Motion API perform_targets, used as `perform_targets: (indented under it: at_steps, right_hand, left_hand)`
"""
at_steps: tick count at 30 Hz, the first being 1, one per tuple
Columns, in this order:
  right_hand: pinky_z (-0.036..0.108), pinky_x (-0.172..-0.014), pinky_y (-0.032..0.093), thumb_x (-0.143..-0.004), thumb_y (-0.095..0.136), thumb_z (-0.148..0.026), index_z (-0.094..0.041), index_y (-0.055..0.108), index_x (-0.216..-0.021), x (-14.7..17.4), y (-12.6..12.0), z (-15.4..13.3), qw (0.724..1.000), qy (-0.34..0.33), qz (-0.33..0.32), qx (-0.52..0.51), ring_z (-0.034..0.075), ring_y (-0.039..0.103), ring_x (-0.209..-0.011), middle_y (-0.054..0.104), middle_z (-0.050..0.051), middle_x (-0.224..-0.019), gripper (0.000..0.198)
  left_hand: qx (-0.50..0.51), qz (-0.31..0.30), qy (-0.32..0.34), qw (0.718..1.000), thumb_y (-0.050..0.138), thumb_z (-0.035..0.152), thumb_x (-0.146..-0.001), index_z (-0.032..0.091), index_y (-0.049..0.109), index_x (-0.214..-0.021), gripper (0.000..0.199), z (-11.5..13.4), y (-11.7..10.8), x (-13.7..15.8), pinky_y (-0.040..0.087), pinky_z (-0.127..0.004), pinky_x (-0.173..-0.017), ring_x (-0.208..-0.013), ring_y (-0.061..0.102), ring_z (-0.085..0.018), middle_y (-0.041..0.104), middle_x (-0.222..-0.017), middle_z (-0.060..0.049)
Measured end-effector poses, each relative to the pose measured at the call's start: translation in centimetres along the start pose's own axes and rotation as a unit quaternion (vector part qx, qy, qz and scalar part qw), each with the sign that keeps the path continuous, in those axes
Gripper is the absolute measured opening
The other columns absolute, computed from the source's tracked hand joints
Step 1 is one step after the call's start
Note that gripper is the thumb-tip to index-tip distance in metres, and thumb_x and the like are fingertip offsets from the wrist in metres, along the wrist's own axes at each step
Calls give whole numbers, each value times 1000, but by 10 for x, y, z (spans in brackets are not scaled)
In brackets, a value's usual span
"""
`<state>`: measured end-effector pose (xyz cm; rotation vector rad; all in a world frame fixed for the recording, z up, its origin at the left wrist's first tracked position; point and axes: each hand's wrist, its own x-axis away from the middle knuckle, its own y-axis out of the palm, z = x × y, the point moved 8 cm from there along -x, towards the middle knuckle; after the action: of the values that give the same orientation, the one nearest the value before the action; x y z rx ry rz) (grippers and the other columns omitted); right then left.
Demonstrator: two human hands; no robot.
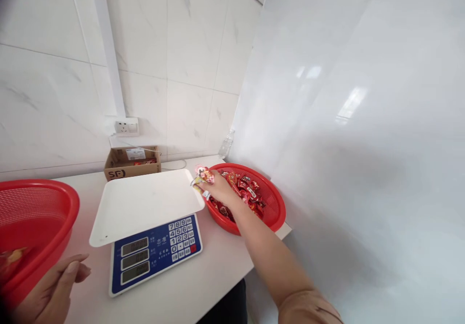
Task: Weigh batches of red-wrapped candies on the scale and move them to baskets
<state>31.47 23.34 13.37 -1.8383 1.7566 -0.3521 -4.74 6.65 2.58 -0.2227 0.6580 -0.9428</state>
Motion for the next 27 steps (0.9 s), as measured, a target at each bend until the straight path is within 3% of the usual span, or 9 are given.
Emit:
perform_targets:
  at_steps: [5,7,9,16,22,25,27]
  right_hand:
    - [25,-57,53,-82,51,-31,-23,51,-110,-12,99,-14,985,62,-107,-122,15,64,-80,66,3,-102,29]
    - [22,-55,52,-83,51,-33,-25,51,-110,-15,114,-20,985,52,-113,-117,15,63,-84,64,2,-107,29]
    - [21,-55,51,-81,54,-33,-24,53,-107,-18,114,-22,989,41,-102,-103,16,61,-87,64,3,-108,27]
    - [23,-56,49,-79,57,-31,-19,55,-100,-8,68,-11,996,28,-79,-44,12,60,-62,65,2,-81,24]
    - [24,-58,50,-79,56,-35,-20,57,-101,21,16,1,993,21,-110,-36,13,60,-68,66,2,-86,27]
    - [26,-57,49,-81,51,-44,-22,60,-103,29,-29,27,988,67,-120,70,15,61,-65,68,3,-86,33]
    - [28,-61,48,-81,50,-49,-22,65,-99,30,-59,52,965,105,-129,202,17,63,-67,69,4,-83,36]
  left_hand:
    - [26,-15,-61,998,43,58,-75,23,60,-83,39,5,-2,-3,54,-27,-57,-60,63,-17,63,-63,1]
    - [39,-12,-70,997,43,59,-75,22,60,-84,41,7,-2,-5,54,-27,-59,-61,62,-17,62,-63,1]
    - [49,-11,-72,996,44,58,-75,21,60,-84,41,9,-3,-5,54,-26,-60,-62,62,-16,61,-64,1]
    - [45,-26,-65,996,44,58,-75,22,60,-83,40,12,-1,-3,54,-26,-57,-60,63,-17,62,-61,0]
    - [43,-13,-43,998,47,54,-76,29,62,-85,31,-19,8,-2,53,-28,-52,-60,65,-18,64,-62,2]
    - [46,-14,-29,998,50,52,-76,28,63,-86,29,-22,10,-3,53,-29,-53,-60,65,-19,64,-63,2]
    - [38,-36,-22,998,51,51,-76,27,63,-87,29,-18,12,-3,53,-29,-53,-62,65,-19,65,-65,1]
